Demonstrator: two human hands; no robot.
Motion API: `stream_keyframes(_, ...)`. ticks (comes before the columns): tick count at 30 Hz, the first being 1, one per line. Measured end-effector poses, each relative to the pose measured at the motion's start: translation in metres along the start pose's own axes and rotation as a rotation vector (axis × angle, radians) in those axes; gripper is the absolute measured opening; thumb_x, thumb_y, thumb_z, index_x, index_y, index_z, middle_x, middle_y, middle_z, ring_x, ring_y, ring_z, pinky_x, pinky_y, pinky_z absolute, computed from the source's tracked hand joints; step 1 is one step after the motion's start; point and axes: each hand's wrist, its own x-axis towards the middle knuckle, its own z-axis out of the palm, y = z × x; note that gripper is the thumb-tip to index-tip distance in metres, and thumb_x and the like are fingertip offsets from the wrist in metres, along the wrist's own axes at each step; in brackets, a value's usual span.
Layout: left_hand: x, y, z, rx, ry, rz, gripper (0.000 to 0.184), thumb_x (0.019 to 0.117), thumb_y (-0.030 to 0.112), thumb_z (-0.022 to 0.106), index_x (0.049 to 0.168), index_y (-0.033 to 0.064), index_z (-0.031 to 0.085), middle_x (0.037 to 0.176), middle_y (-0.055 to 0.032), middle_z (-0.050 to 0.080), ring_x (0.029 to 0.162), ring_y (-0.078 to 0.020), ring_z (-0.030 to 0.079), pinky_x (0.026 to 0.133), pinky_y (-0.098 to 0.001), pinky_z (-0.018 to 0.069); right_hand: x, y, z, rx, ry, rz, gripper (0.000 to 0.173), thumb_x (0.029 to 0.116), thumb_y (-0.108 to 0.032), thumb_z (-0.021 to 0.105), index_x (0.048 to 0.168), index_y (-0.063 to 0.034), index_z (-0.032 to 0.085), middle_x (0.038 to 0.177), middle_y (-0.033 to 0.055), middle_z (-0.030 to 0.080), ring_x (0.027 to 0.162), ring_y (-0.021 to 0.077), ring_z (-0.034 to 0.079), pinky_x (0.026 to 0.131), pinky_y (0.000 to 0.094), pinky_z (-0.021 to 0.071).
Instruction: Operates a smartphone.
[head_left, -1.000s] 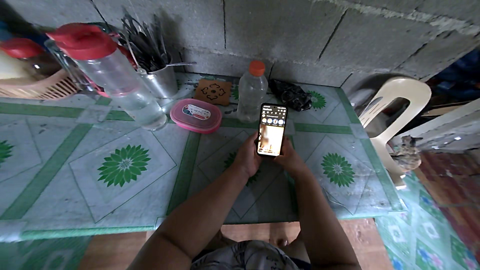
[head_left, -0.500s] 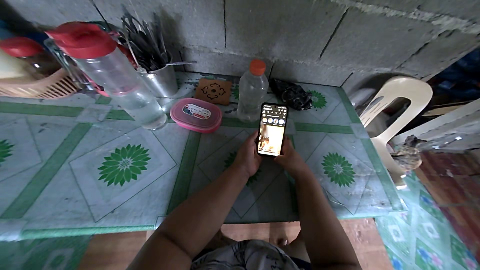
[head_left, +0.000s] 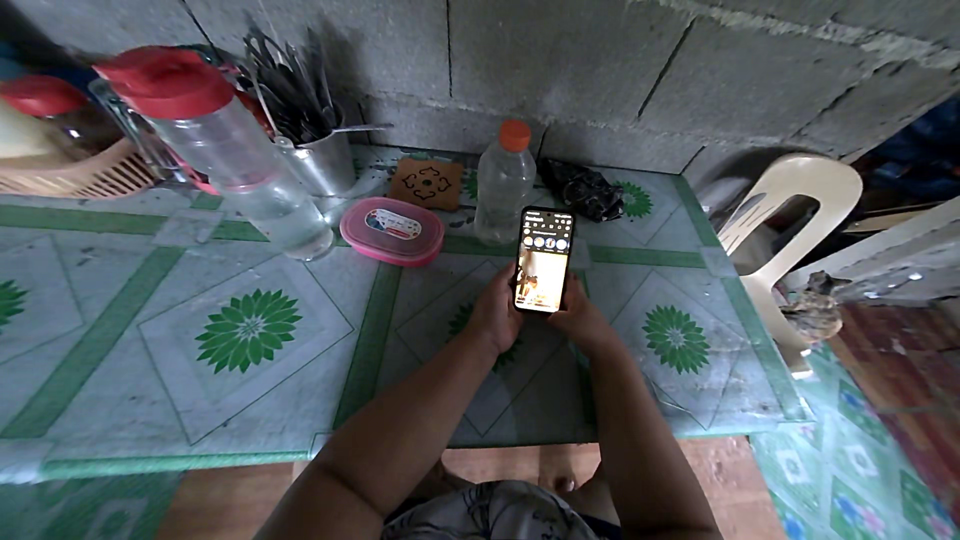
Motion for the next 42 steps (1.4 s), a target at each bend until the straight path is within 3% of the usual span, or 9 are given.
stream_keyframes(8, -0.0002, -0.0007, -0.0008, 0.018, -0.019, 0.01, 0.056, 0.1111, 0.048, 0.022, 0.145, 0.011, 0.047, 0.132, -0.0129, 0.063, 0.118, -0.0251, 0.064, 0.1, -0.0442, 0.0536, 0.0012, 0.0025, -0.0001, -0.033, 0.004, 0.011, 0.093, 0.0812, 0.011, 0.06, 0.161, -0.0101, 0.016, 0.144, 0.017, 0.055, 0.122, 0.0227, 0.064, 0.099, 0.041, 0.0569)
stream_keyframes(19, -0.0011, -0.0005, 0.0016, 0.004, 0.028, 0.006, 0.051, 0.1111, 0.044, 0.031, 0.142, 0.009, 0.051, 0.128, -0.0144, 0.066, 0.113, -0.0264, 0.067, 0.096, -0.0445, 0.056, 0.0004, 0.0013, -0.0006, -0.052, 0.0, 0.0, 0.093, 0.0838, 0.009, 0.062, 0.161, -0.009, 0.014, 0.141, 0.018, 0.057, 0.119, 0.0225, 0.066, 0.099, 0.0398, 0.0574)
stream_keyframes(31, 0.0002, -0.001, 0.0003, 0.014, 0.034, -0.008, 0.05, 0.1107, 0.045, 0.033, 0.143, 0.0113, 0.05, 0.13, -0.0132, 0.065, 0.115, -0.0258, 0.066, 0.098, -0.0435, 0.0556, 0.0007, 0.0018, 0.0, -0.027, 0.004, -0.015, 0.091, 0.0824, 0.012, 0.062, 0.16, -0.0094, 0.019, 0.139, 0.016, 0.06, 0.119, 0.0212, 0.066, 0.099, 0.0397, 0.0574)
stream_keyframes(42, -0.0014, 0.0008, 0.0015, -0.011, 0.028, -0.004, 0.048, 0.1108, 0.042, 0.034, 0.139, 0.0075, 0.053, 0.125, -0.016, 0.067, 0.11, -0.0277, 0.068, 0.094, -0.0446, 0.0573, 0.0025, 0.0015, 0.0, -0.043, 0.005, 0.013, 0.09, 0.0836, 0.011, 0.063, 0.16, -0.0087, 0.019, 0.14, 0.017, 0.058, 0.119, 0.0226, 0.066, 0.099, 0.0412, 0.0577)
